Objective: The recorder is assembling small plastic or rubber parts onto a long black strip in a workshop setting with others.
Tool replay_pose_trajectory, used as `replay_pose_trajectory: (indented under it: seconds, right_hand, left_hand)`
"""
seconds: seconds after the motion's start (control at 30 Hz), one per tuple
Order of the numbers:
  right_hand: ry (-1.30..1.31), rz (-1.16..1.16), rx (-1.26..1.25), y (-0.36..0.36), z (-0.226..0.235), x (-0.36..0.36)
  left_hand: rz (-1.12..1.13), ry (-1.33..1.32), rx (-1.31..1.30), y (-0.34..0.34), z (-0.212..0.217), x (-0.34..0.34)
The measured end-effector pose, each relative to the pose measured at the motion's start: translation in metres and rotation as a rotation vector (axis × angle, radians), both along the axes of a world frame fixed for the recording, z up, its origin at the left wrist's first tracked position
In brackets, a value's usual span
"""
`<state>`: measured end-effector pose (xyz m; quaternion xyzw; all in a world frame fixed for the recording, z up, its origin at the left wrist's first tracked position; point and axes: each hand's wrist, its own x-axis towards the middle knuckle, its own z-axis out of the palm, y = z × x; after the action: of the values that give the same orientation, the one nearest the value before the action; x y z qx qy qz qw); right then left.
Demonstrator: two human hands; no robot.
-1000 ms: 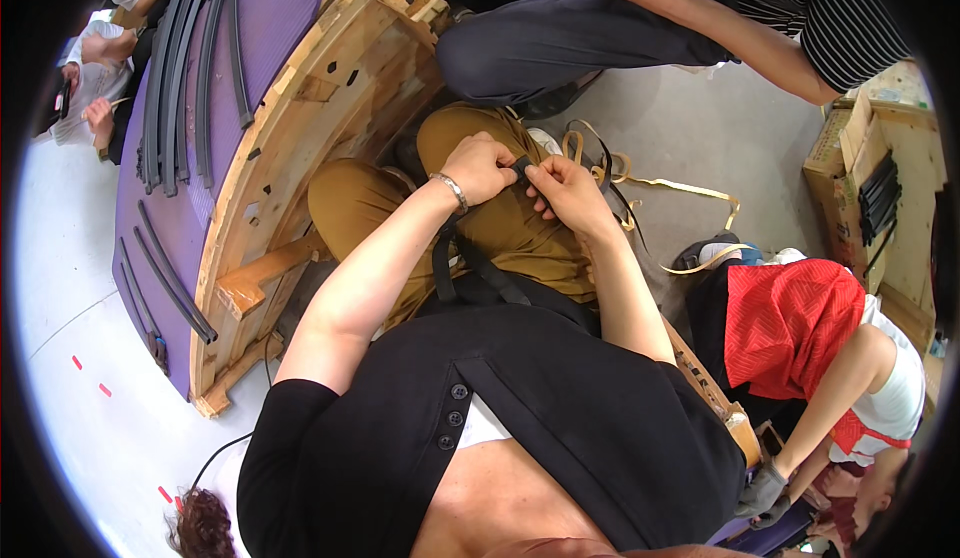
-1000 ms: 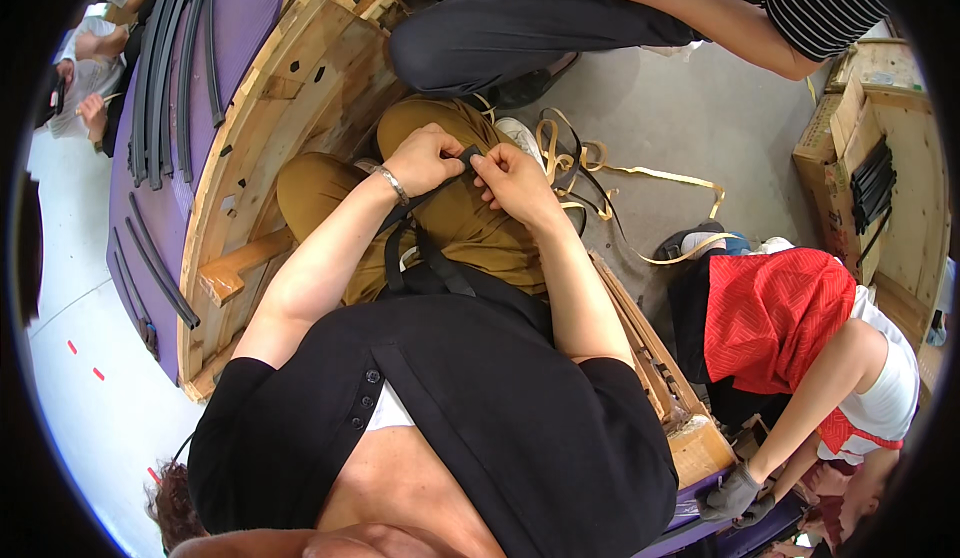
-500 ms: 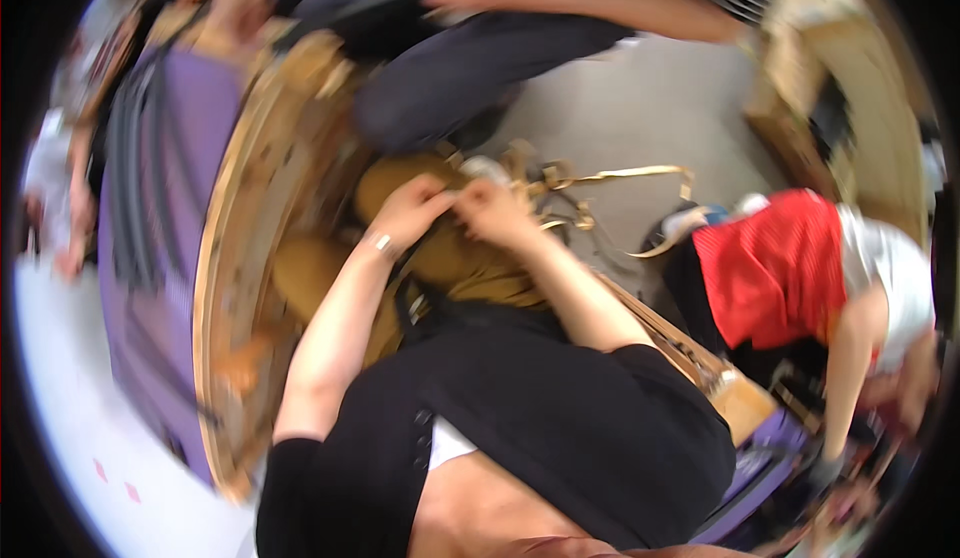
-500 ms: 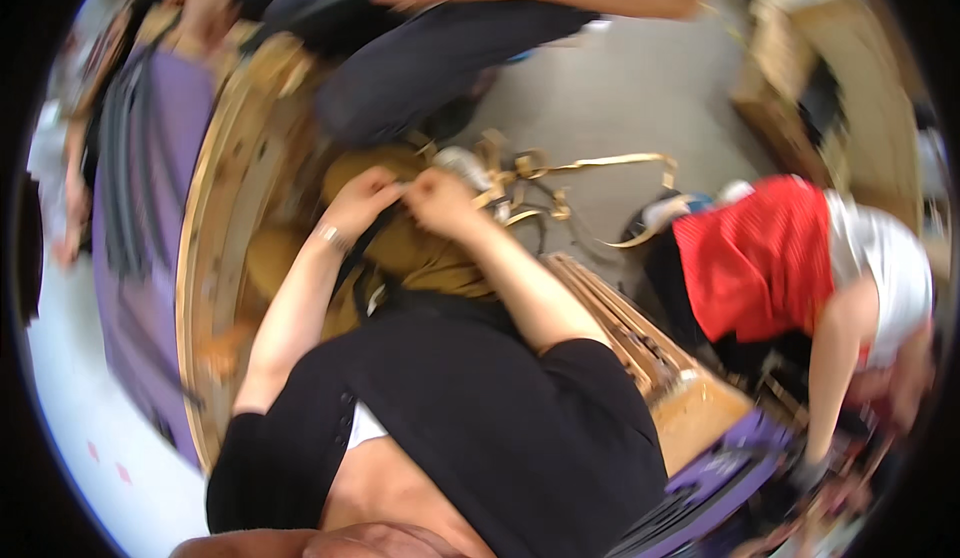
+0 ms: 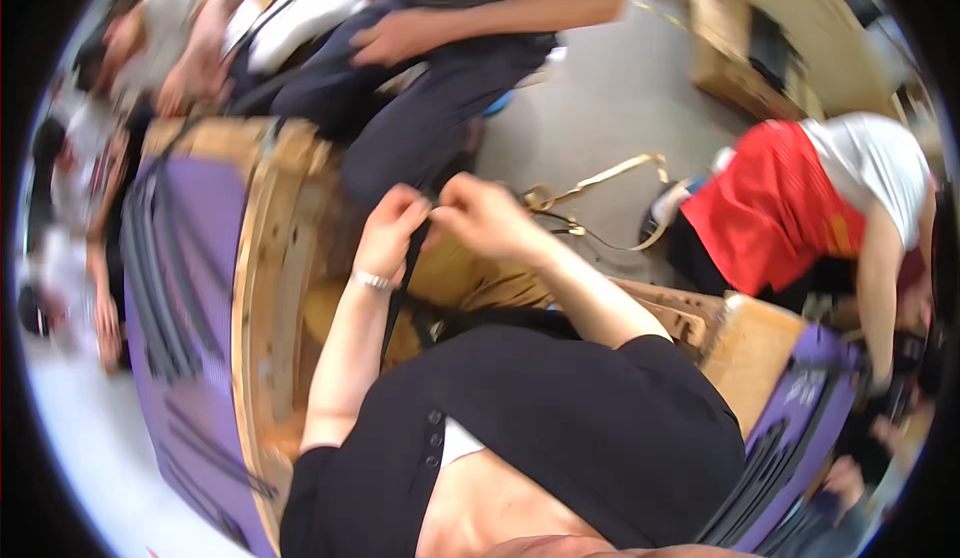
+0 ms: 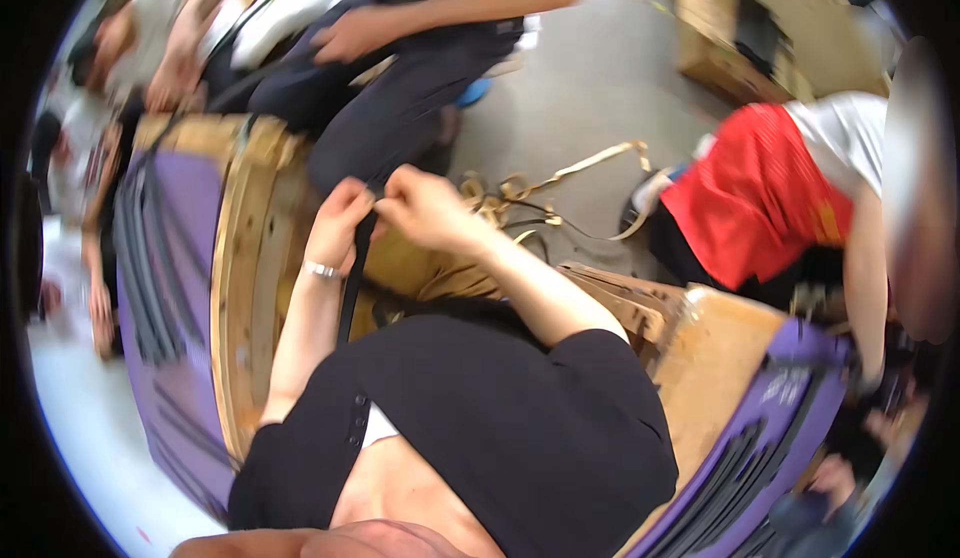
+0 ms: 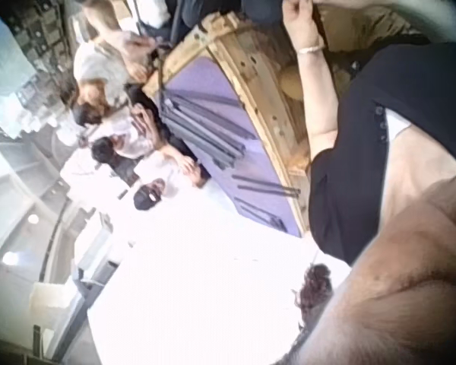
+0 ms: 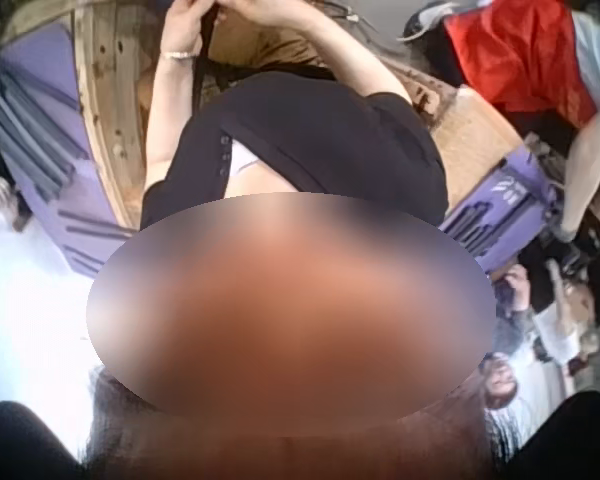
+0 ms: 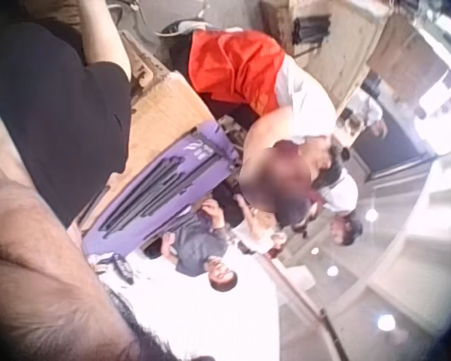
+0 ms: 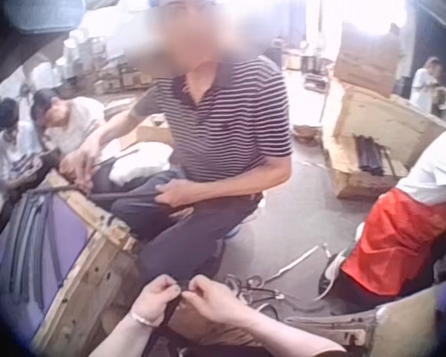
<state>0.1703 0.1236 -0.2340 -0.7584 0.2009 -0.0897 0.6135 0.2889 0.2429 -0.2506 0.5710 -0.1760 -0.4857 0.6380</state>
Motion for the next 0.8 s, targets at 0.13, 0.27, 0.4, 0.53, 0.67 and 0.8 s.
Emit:
replay_pose_trajectory:
  seconds: [0.13,0.27,0.4,0.53,0.67,0.8]
  right_hand:
    - [-0.071,0.042,-0.240,0.013,0.018,0.014]
    - [-0.253,-0.032,-0.468,0.036,0.011,0.019]
    - [-0.303,-0.059,-0.543,0.044,0.005,0.020]
    - [-0.371,-0.096,-0.564,0.044,-0.001,0.022]
    - [-0.334,-0.113,-0.526,0.043,-0.002,0.027]
    - [-0.309,-0.114,-0.506,0.041,-0.004,0.030]
  left_hand:
    - [0.096,0.099,-0.125,0.017,0.019,0.005]
    - [0.150,0.079,-0.154,0.037,0.023,0.005]
    - [0.162,0.073,-0.185,0.041,0.025,0.002]
    - [0.148,0.073,-0.192,0.039,0.016,0.005]
    - [0.152,0.034,-0.153,0.036,0.014,0.008]
    - [0.134,0.014,-0.140,0.034,0.010,0.011]
